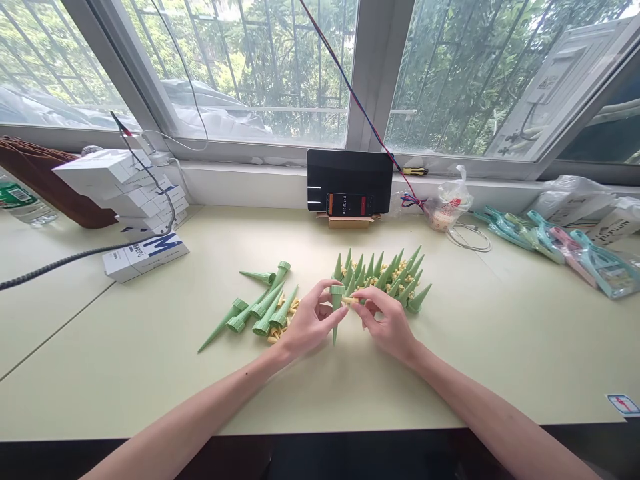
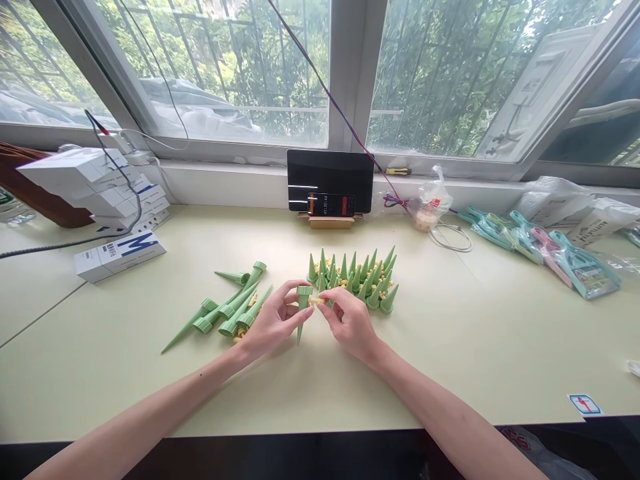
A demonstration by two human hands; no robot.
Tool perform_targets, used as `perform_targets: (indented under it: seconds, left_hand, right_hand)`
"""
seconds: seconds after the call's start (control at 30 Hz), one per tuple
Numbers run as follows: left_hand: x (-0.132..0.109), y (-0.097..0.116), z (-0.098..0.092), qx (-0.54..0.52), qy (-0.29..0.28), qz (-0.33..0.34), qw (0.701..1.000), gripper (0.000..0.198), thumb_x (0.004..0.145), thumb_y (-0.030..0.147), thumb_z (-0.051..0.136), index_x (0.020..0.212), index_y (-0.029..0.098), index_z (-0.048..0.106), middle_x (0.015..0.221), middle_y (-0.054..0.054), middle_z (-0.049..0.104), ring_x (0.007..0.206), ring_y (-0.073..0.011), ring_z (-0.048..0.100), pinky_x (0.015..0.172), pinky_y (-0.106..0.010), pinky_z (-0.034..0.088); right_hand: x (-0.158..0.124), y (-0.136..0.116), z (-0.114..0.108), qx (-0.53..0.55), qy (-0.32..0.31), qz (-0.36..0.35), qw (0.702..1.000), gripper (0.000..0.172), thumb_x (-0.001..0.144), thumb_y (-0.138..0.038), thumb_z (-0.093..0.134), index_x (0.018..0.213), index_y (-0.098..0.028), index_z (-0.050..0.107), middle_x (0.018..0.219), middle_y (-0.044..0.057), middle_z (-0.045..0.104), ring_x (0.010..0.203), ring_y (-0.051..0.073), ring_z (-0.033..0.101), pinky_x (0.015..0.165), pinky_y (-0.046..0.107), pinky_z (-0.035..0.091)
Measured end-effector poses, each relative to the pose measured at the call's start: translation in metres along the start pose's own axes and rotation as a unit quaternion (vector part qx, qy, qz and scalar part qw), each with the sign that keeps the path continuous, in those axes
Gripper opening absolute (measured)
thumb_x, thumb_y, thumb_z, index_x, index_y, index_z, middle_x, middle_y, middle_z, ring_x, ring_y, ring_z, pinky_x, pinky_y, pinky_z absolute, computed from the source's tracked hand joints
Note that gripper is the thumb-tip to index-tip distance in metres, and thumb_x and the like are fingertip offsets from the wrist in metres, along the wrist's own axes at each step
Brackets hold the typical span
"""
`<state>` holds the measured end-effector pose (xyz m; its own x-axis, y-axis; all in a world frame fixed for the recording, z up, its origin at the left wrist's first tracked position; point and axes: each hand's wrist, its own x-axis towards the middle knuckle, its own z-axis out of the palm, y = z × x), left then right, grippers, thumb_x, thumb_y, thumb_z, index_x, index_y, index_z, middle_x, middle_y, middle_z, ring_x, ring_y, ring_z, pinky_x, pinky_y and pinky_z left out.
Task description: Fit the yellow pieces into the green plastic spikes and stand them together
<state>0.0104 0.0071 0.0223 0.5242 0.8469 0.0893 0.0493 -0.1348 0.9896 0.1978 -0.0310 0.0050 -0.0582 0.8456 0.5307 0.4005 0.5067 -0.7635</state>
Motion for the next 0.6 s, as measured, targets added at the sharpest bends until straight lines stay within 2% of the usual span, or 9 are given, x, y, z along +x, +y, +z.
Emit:
perform_targets:
  seconds: [0.3,0.6]
  left_hand:
    - [0.0003,-0.0016,0.0003,-0.006,0.010,0.016,1.000,0.040,0.091,0.037,0.065,0.125,0.023,0.049,0.070,0.006,0.042,0.055,-0.0071,0.042,0.051,-0.020,0.033]
    - [-0.0001,0.0000,0.0008,-0.018,0.005,0.007,1.000,0.041,0.091,0.039,0.065,0.124,0.023,0.048,0.072,0.006,0.045,0.051,-0.0054,0.041,0.044,-0.016,0.032]
  right_hand:
    - [0.0004,0.0002,-0.0001,0.007,-0.001,0.011,1.000,0.010,0.098,-0.028,0.058,0.101,-0.021,0.065,0.090,0.005,0.064,0.054,0.011,0.055,0.050,0.026,0.047]
    - [0.0006,0.0002,-0.0003,0.014,-0.007,0.012,1.000,0.013,0.099,-0.031,0.058,0.100,-0.020,0.065,0.089,0.004,0.064,0.055,0.011,0.055,0.050,0.026,0.047]
